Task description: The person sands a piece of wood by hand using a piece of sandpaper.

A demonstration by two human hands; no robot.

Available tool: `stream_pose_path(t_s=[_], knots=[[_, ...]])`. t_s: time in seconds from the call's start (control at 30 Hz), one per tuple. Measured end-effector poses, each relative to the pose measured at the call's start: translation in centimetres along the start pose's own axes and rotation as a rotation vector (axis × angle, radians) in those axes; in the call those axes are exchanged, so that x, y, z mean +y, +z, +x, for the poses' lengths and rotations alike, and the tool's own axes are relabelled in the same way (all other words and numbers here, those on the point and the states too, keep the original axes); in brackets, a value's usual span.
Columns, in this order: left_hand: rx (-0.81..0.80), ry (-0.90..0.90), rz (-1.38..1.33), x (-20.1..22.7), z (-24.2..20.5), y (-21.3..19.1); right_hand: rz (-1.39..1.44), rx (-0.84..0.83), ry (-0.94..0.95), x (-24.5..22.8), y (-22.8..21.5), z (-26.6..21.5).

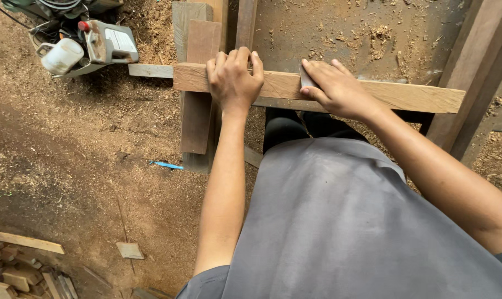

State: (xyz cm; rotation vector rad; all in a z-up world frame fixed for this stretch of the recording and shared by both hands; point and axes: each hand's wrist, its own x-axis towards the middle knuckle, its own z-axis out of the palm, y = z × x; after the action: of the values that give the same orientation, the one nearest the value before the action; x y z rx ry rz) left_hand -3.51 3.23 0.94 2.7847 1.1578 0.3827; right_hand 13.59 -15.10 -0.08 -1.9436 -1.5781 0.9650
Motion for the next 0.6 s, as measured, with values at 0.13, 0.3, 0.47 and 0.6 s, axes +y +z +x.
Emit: stream_pose_path(t_s=[0.13,0.3,0.47,0.6], knots=[[0.017,0.013,-0.013,0.1,0.1,-0.3,-0.044,0.108,-0.058,-1.9,1.7,1.8],[0.049,0.025,-0.003,-0.1,-0.3,-0.1,-0.047,0.133,-0.089,-2.9,1.4,2.1],[-0.05,-0.013,-0.025,-0.6,0.3,0.8,-0.123,0.205,-0.091,-3.5,1.9,1.8],[0.047,0.018,-0.015,-0.2,-0.3,0.6,-0.109,0.243,-0.159,-4.3,3.3,3.2]])
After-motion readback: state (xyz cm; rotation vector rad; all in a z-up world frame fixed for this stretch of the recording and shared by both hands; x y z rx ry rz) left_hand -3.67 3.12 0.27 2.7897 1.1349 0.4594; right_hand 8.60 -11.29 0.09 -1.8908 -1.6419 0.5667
